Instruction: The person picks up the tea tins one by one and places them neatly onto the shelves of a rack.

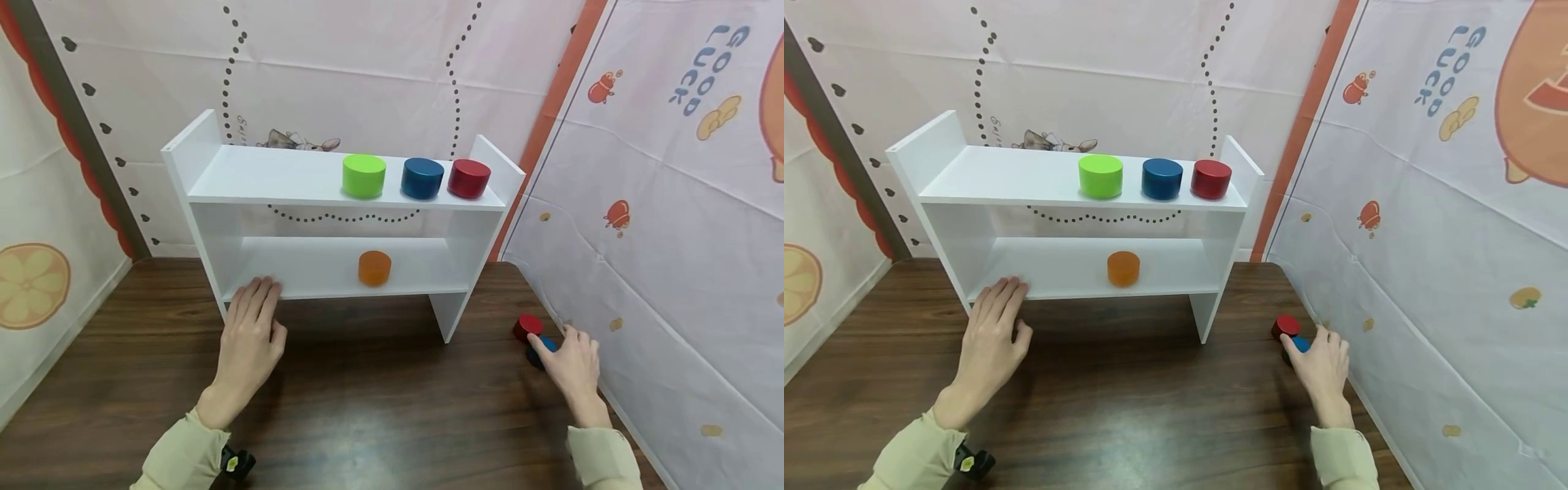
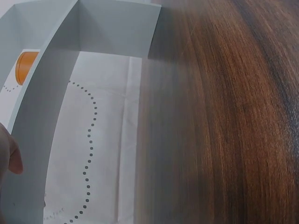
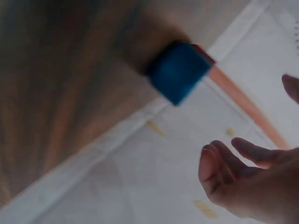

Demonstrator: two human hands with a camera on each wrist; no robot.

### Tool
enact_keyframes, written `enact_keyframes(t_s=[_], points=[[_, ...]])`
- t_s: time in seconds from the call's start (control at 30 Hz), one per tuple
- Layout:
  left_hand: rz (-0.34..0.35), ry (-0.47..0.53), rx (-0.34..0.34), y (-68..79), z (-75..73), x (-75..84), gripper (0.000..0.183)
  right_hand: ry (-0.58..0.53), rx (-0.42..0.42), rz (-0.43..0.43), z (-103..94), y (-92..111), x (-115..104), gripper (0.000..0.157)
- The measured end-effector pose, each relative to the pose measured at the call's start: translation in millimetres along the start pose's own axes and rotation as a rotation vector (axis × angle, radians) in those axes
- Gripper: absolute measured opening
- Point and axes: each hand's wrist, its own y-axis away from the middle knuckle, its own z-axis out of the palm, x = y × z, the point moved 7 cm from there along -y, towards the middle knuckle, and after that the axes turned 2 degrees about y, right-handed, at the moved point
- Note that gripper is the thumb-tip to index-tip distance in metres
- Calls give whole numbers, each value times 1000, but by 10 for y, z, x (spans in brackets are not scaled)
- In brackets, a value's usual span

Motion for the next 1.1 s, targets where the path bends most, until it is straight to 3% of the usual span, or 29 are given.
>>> enact_keyframes(t_s=[0.1,0.3,0.53,0.8,0.93,1.1], points=[[0,-6,-16,-3,1,2,53,38,-122,23,115,14,145,95],[1,-11,-25,-4,5,2,53,37,-229,26,253,6,244,86],[7,-7,-19,-13,1,-1,54,26,-255,5,356,-94,280,71],[14,-6,-16,-24,4,1,54,16,-285,61,463,-149,298,70],[20,-5,-4,-24,-2,0,55,16,-303,79,497,-103,230,71],[19,-3,4,-9,-11,2,55,3,-290,28,498,-26,50,71]])
